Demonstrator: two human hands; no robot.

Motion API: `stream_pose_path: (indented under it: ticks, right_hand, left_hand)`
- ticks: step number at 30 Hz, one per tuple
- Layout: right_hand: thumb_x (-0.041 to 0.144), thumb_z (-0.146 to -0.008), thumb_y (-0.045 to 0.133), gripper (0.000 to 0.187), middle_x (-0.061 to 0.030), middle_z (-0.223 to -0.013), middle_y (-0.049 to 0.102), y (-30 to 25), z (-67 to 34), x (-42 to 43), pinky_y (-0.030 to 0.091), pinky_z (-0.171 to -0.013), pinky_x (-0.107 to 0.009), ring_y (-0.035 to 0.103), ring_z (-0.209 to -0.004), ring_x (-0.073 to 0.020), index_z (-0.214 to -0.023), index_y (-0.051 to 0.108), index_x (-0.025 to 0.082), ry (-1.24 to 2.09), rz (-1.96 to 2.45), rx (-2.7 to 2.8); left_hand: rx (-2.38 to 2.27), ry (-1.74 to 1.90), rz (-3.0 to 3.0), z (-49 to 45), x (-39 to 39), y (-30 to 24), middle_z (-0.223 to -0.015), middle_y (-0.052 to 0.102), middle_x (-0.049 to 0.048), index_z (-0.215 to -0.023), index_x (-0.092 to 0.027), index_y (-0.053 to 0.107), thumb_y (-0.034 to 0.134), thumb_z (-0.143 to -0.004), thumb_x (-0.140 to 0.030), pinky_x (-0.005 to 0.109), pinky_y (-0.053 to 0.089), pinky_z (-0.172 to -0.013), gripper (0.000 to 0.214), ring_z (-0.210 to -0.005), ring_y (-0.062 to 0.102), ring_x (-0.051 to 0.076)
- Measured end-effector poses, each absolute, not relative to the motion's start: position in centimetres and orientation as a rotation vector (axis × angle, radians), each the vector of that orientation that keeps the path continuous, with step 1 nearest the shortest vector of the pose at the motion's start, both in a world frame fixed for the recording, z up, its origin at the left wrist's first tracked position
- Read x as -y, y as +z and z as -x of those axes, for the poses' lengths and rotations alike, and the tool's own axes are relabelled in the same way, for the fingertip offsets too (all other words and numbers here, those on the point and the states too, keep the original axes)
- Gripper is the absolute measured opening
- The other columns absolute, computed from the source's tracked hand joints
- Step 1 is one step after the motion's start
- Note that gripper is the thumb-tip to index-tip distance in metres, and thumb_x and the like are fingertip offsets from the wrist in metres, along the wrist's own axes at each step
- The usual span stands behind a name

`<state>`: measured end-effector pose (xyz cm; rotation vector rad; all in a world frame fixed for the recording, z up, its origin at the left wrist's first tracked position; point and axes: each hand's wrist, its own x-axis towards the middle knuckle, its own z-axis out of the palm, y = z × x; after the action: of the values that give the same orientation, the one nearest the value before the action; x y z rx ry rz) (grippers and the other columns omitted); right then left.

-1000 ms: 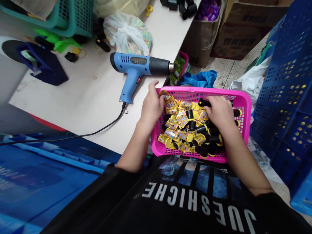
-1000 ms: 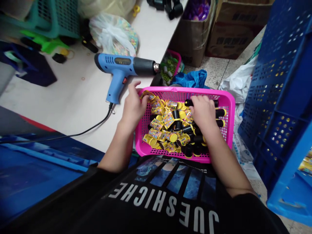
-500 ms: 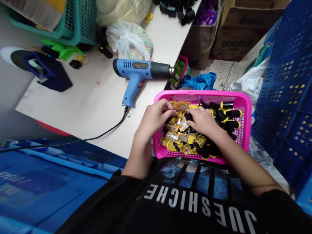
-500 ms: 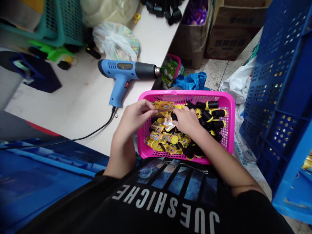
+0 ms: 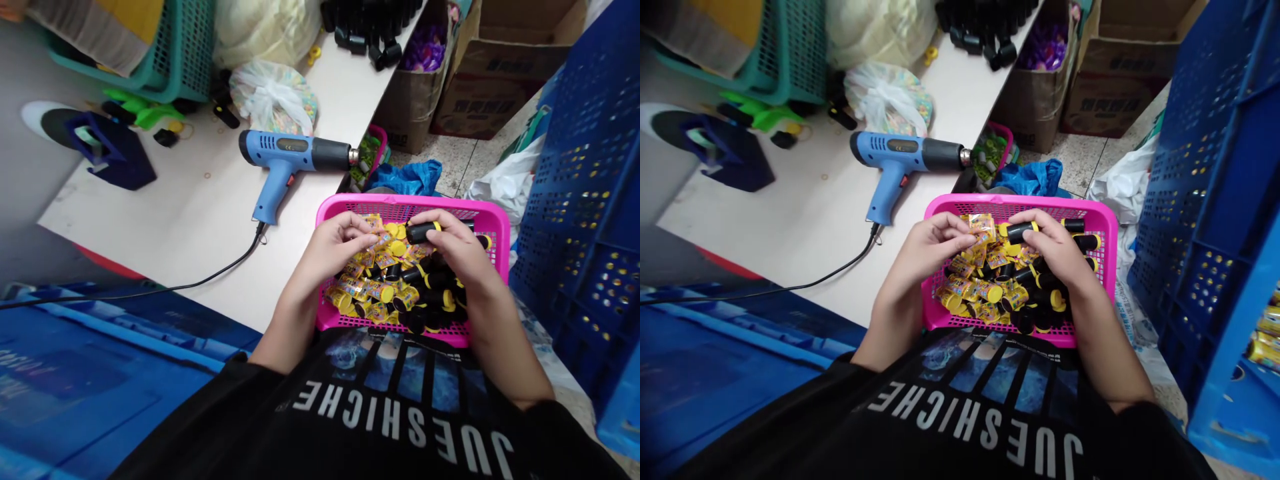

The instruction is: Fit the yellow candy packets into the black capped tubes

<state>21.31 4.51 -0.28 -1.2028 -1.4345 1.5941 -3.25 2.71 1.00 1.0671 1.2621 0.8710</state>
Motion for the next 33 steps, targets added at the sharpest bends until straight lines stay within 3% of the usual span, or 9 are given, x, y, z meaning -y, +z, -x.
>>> stream_pose_path:
  ticks: [2, 6, 14, 17, 22, 25, 30, 33]
  right_hand:
    - [0.038, -0.088, 0.061, 0.029, -0.0042, -0.113, 0.071, 0.0, -21.5, -4.5, 0.058, -0.073, -0.033, 0.068, -0.088, -0.019, -0.113, 0.065, 0.025, 1.643, 1.133, 1.282]
    - [0.052, -0.081, 0.077, 0.045, -0.0051, -0.108, 0.075, 0.2, -21.7, -4.4, 0.062, -0.071, -0.033, 0.074, -0.085, -0.0203, -0.115, 0.061, 0.027, 1.707, 1.083, 1.122]
    - [0.054, -0.079, 0.082, 0.043, -0.0034, -0.103, 0.078, -0.5, -22.0, -4.4, 0.063, -0.063, -0.032, 0.075, -0.072, -0.0179, -0.111, 0.071, 0.026, 1.733, 1.08, 1.18]
    - [0.05, -0.08, 0.082, 0.04, -0.0043, -0.108, 0.079, -0.6, -21.8, -4.4, 0.064, -0.075, -0.035, 0.076, -0.086, -0.0199, -0.111, 0.073, 0.026, 1.701, 1.095, 1.252]
    - [0.044, -0.083, 0.082, 0.036, -0.0052, -0.117, 0.078, -0.7, -21.2, -4.2, 0.058, -0.102, -0.043, 0.074, -0.109, -0.022, -0.113, 0.072, 0.026, 1.616, 1.046, 1.352]
    - [0.047, -0.079, 0.085, 0.05, -0.0059, -0.134, 0.072, -1.0, -20.8, -3.9, 0.05, -0.114, -0.046, 0.067, -0.127, -0.0243, -0.123, 0.069, 0.029, 1.643, 0.968, 1.419]
    - [0.065, -0.1, 0.049, 0.051, -0.0074, -0.144, 0.065, -1.3, -19.8, -3.4, 0.059, -0.101, -0.044, 0.068, -0.123, -0.0235, -0.136, 0.06, 0.031, 1.956, 0.909, 1.186]
    - [0.068, -0.097, 0.052, 0.055, -0.0076, -0.14, 0.066, -1.4, -19.3, -3.3, 0.057, -0.104, -0.044, 0.065, -0.125, -0.0248, -0.134, 0.063, 0.029, 1.864, 0.952, 1.3]
  left_hand:
    - [-1.252, 0.89, -1.079, 2.5, -2.8, 1.0, -0.074, 0.075, 0.0017, -0.079, -0.016, 0.07, 0.087, -0.072, -0.034, 0.022, 0.051, -0.064, 0.025, -0.065, 0.067, 0.011]
    - [-1.27, 0.937, -1.12, 1.6, -2.8, 0.8, -0.084, 0.08, 0.0044, -0.084, -0.019, 0.08, 0.086, -0.074, -0.039, 0.028, 0.056, -0.073, 0.024, -0.075, 0.071, 0.015]
    - [-1.356, 0.991, -1.102, 1.1, -2.8, 0.2, -0.088, 0.082, 0.0053, -0.083, -0.021, 0.083, 0.084, -0.076, -0.051, 0.032, 0.057, -0.081, 0.031, -0.082, 0.073, 0.019]
    - [-1.352, 0.996, -1.048, 0.9, -2.7, -0.1, -0.094, 0.082, 0.0061, -0.089, -0.021, 0.084, 0.083, -0.077, -0.053, 0.032, 0.058, -0.083, 0.034, -0.087, 0.073, 0.02]
    - [-1.21, 0.942, -0.951, 0.5, -2.4, -0.4, -0.097, 0.08, 0.0057, -0.103, -0.023, 0.082, 0.085, -0.076, -0.051, 0.031, 0.058, -0.073, 0.04, -0.081, 0.072, 0.018]
    - [-1.133, 0.964, -0.976, 0.0, -2.1, -0.5, -0.107, 0.079, 0.0054, -0.103, -0.023, 0.08, 0.093, -0.068, -0.04, 0.032, 0.059, -0.084, 0.042, -0.094, 0.073, 0.019]
    - [-1.088, 1.026, -0.944, -0.8, -1.7, -0.5, -0.111, 0.078, 0.0053, -0.104, -0.023, 0.08, 0.092, -0.069, -0.038, 0.036, 0.058, -0.093, 0.04, -0.1, 0.073, 0.02]
    - [-1.074, 1.077, -0.895, -1.0, -1.6, -0.3, -0.105, 0.08, 0.0035, -0.099, -0.024, 0.082, 0.095, -0.065, -0.034, 0.034, 0.059, -0.092, 0.038, -0.096, 0.074, 0.018]
